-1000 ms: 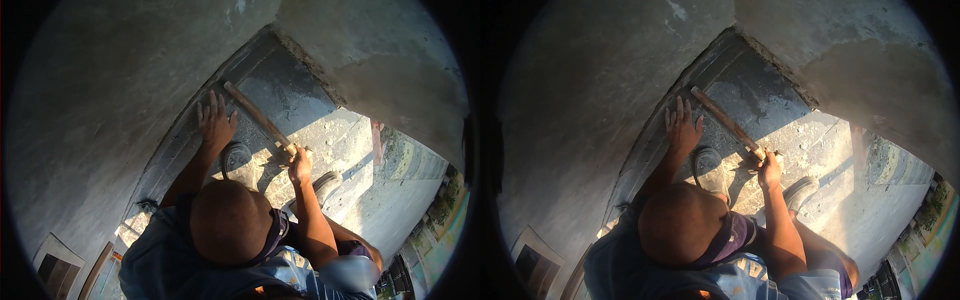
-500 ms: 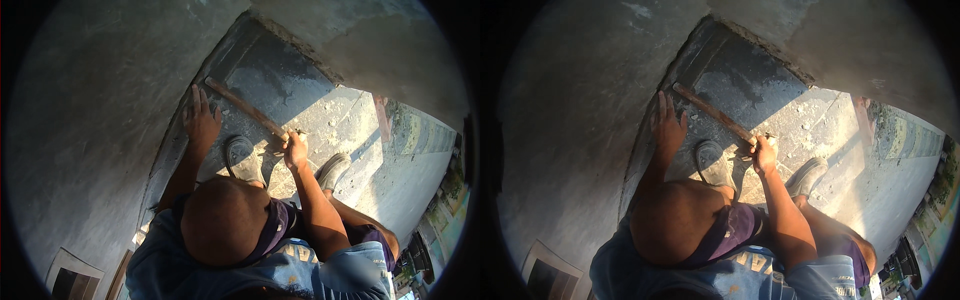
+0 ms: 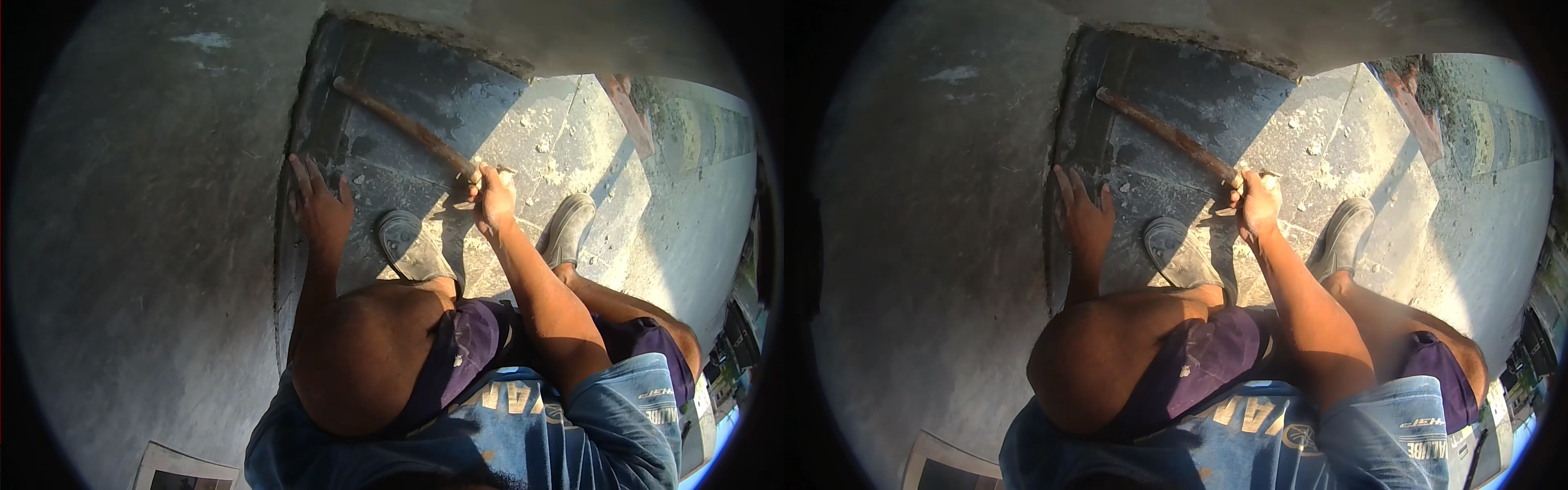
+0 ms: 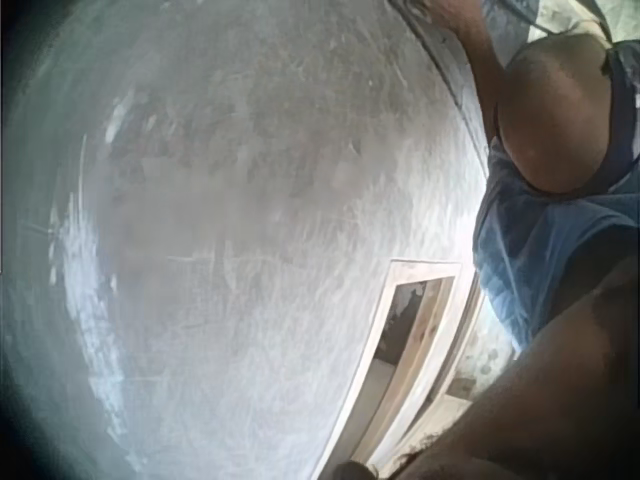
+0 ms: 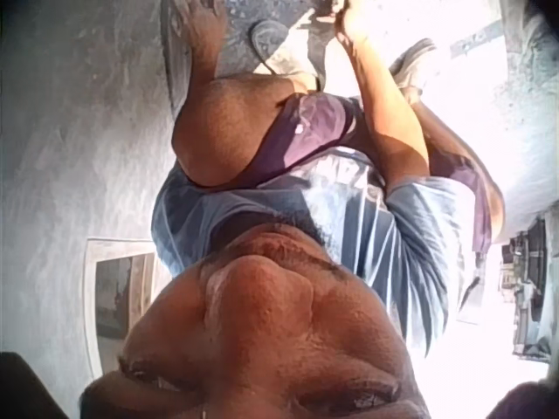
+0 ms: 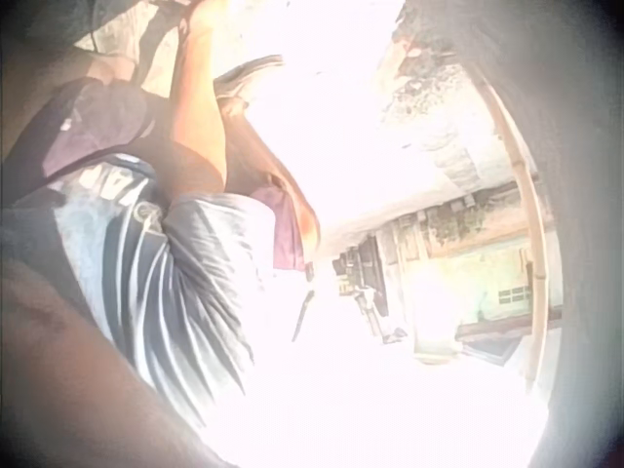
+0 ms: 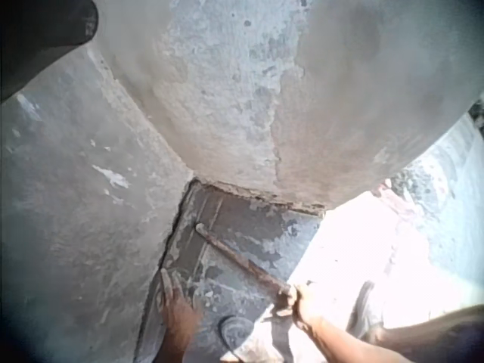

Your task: Applying mortar to a brick and carefully placing it into a gap in a wall under renovation.

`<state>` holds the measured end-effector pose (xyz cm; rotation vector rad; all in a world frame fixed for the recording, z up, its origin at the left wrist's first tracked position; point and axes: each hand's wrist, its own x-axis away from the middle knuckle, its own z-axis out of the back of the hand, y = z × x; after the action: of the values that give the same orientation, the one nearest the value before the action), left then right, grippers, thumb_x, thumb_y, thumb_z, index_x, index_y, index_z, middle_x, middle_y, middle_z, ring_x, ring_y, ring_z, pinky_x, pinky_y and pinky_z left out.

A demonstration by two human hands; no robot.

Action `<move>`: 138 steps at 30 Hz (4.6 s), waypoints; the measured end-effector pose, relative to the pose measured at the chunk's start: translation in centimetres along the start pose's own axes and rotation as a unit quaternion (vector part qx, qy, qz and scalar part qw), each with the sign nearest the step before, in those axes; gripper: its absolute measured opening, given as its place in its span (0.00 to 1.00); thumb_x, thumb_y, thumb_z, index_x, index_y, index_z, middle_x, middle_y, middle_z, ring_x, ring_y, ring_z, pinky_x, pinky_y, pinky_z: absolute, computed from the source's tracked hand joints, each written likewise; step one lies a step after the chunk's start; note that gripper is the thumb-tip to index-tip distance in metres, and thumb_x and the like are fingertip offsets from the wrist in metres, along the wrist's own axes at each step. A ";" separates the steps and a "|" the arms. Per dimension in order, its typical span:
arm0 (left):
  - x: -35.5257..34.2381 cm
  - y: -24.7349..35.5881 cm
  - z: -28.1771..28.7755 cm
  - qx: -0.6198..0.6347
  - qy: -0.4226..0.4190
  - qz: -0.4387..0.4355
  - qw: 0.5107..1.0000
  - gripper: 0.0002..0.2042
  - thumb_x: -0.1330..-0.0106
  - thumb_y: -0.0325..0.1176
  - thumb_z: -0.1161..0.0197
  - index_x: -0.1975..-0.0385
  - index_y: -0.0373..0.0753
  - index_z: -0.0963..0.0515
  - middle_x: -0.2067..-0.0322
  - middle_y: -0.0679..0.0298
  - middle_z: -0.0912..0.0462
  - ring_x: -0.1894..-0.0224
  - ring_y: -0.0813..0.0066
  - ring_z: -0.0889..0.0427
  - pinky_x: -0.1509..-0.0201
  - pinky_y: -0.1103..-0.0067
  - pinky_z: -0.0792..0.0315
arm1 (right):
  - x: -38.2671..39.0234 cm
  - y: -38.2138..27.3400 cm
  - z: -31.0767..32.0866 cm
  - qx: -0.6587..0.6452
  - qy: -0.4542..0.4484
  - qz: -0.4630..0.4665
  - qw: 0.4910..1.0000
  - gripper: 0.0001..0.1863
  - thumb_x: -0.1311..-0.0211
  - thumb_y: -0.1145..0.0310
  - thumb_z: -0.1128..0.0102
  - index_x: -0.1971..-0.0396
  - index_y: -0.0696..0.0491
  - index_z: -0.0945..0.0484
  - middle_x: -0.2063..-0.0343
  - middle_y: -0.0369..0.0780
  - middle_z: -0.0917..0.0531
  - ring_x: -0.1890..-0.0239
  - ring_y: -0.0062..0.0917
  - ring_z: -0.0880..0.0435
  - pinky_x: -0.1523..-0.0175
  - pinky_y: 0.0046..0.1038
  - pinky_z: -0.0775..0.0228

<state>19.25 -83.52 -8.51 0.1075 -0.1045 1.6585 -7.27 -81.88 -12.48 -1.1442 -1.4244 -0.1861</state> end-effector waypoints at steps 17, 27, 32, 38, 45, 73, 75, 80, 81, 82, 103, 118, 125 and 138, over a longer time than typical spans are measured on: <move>-0.2 0.9 -0.1 -0.029 -0.027 0.020 0.999 0.37 0.39 0.50 0.44 0.37 0.28 0.43 0.31 0.49 0.56 0.39 0.49 0.35 0.40 0.59 0.37 | -1.0 1.0 -2.2 -0.069 0.053 -0.016 0.996 0.05 0.37 0.69 0.46 0.70 0.53 0.29 0.77 0.36 0.24 0.84 0.19 0.29 0.81 0.18 0.34; -0.1 1.2 -0.2 0.004 -0.029 0.033 0.999 0.37 0.40 0.49 0.43 0.38 0.28 0.42 0.31 0.48 0.56 0.39 0.49 0.34 0.39 0.59 0.38 | -1.6 -0.9 -2.6 -0.065 0.054 -0.011 0.996 0.07 0.39 0.68 0.44 0.73 0.52 0.31 0.84 0.35 0.28 0.86 0.19 0.29 0.83 0.20 0.37; 0.2 0.6 0.2 -0.008 -0.016 0.030 0.999 0.38 0.43 0.47 0.39 0.38 0.29 0.42 0.31 0.50 0.55 0.43 0.52 0.29 0.41 0.62 0.36 | -2.8 -4.2 1.9 0.057 0.014 -0.008 0.998 0.06 0.41 0.66 0.47 0.75 0.50 0.30 0.82 0.33 0.27 0.84 0.18 0.29 0.79 0.19 0.36; 0.2 -0.2 0.0 0.049 0.017 0.033 0.998 0.38 0.45 0.46 0.36 0.38 0.30 0.41 0.31 0.52 0.53 0.47 0.54 0.27 0.42 0.62 0.35 | -7.6 -8.2 8.7 0.458 0.030 0.229 0.859 0.12 0.41 0.65 0.48 0.62 0.56 0.30 0.74 0.43 0.21 0.71 0.31 0.20 0.69 0.29 0.28; 0.5 -0.5 0.0 0.090 0.021 0.060 0.994 0.37 0.45 0.45 0.35 0.39 0.30 0.39 0.31 0.53 0.53 0.46 0.50 0.28 0.41 0.60 0.36 | -9.5 -10.9 9.3 0.720 0.088 0.402 0.559 0.22 0.44 0.57 0.45 0.61 0.63 0.26 0.65 0.58 0.23 0.62 0.50 0.23 0.54 0.43 0.32; -0.1 3.2 -4.4 0.102 0.023 0.056 0.993 0.35 0.42 0.42 0.40 0.38 0.28 0.41 0.34 0.35 0.58 0.43 0.44 0.30 0.39 0.58 0.38 | -4.9 -11.1 4.4 0.753 0.176 0.333 0.539 0.40 0.45 0.42 0.41 0.43 0.59 0.36 0.49 0.52 0.32 0.44 0.43 0.34 0.40 0.39 0.42; 0.0 3.1 -5.1 0.064 0.040 0.035 0.997 0.33 0.42 0.39 0.42 0.38 0.29 0.40 0.34 0.35 0.57 0.44 0.45 0.29 0.39 0.58 0.38 | -4.9 -11.3 4.1 0.733 0.178 0.356 0.551 0.40 0.46 0.43 0.41 0.43 0.59 0.36 0.50 0.52 0.31 0.44 0.44 0.35 0.40 0.40 0.42; -0.3 1.3 -4.9 0.039 -0.031 0.068 0.996 0.31 0.42 0.32 0.47 0.37 0.29 0.42 0.34 0.35 0.58 0.49 0.47 0.23 0.39 0.53 0.39 | -5.4 -11.4 4.3 0.718 0.180 0.394 0.545 0.37 0.46 0.46 0.39 0.45 0.58 0.34 0.50 0.50 0.32 0.44 0.44 0.35 0.40 0.40 0.44; -0.4 1.1 -4.9 0.038 -0.033 0.065 0.997 0.31 0.42 0.32 0.47 0.37 0.29 0.42 0.34 0.35 0.58 0.49 0.47 0.23 0.39 0.53 0.39 | -5.7 -11.4 4.4 0.717 0.181 0.407 0.536 0.35 0.45 0.47 0.38 0.46 0.58 0.33 0.50 0.50 0.32 0.44 0.43 0.36 0.39 0.40 0.44; -0.4 0.9 -4.8 0.050 -0.045 0.064 0.996 0.31 0.42 0.32 0.47 0.37 0.29 0.43 0.33 0.37 0.59 0.49 0.47 0.23 0.39 0.52 0.39 | -5.8 -11.4 4.6 0.715 0.182 0.421 0.527 0.34 0.45 0.47 0.38 0.47 0.57 0.33 0.50 0.50 0.32 0.44 0.43 0.36 0.39 0.40 0.45; -2.3 1.9 -3.6 0.051 -0.066 0.057 0.995 0.34 0.44 0.30 0.46 0.36 0.25 0.48 0.35 0.34 0.52 0.63 0.51 0.16 0.64 0.66 0.22 | -6.0 -11.7 4.0 0.674 0.182 0.453 0.555 0.28 0.45 0.50 0.38 0.52 0.55 0.29 0.54 0.48 0.28 0.45 0.41 0.35 0.39 0.40 0.47; -0.2 1.2 14.0 0.111 -0.263 0.031 0.958 0.13 0.41 0.38 0.43 0.64 0.35 0.20 0.62 0.48 0.19 0.62 0.55 0.17 0.60 0.63 0.24 | -6.8 -20.1 10.1 0.777 -0.114 0.153 0.600 0.29 0.42 0.45 0.45 0.51 0.54 0.28 0.59 0.52 0.19 0.53 0.43 0.20 0.49 0.38 0.30; 11.4 -2.9 33.7 0.227 -0.159 0.283 0.918 0.19 0.45 0.48 0.35 0.70 0.34 0.19 0.67 0.50 0.18 0.61 0.51 0.19 0.58 0.62 0.25 | 23.6 -35.5 -8.1 0.857 -0.268 0.090 0.432 0.34 0.43 0.44 0.43 0.44 0.54 0.32 0.66 0.47 0.16 0.58 0.35 0.18 0.52 0.33 0.29; 26.6 -5.7 67.5 0.366 0.251 0.373 0.815 0.17 0.43 0.32 0.35 0.86 0.30 0.32 0.85 0.54 0.28 0.80 0.56 0.28 0.71 0.71 0.33 | 49.7 -56.0 -6.8 0.866 -0.159 0.110 0.461 0.30 0.40 0.43 0.48 0.48 0.52 0.27 0.54 0.49 0.21 0.50 0.41 0.23 0.47 0.36 0.32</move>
<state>23.11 -65.69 61.96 0.2241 1.0328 2.3756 -31.08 -88.96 58.50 0.4988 -0.9100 1.4761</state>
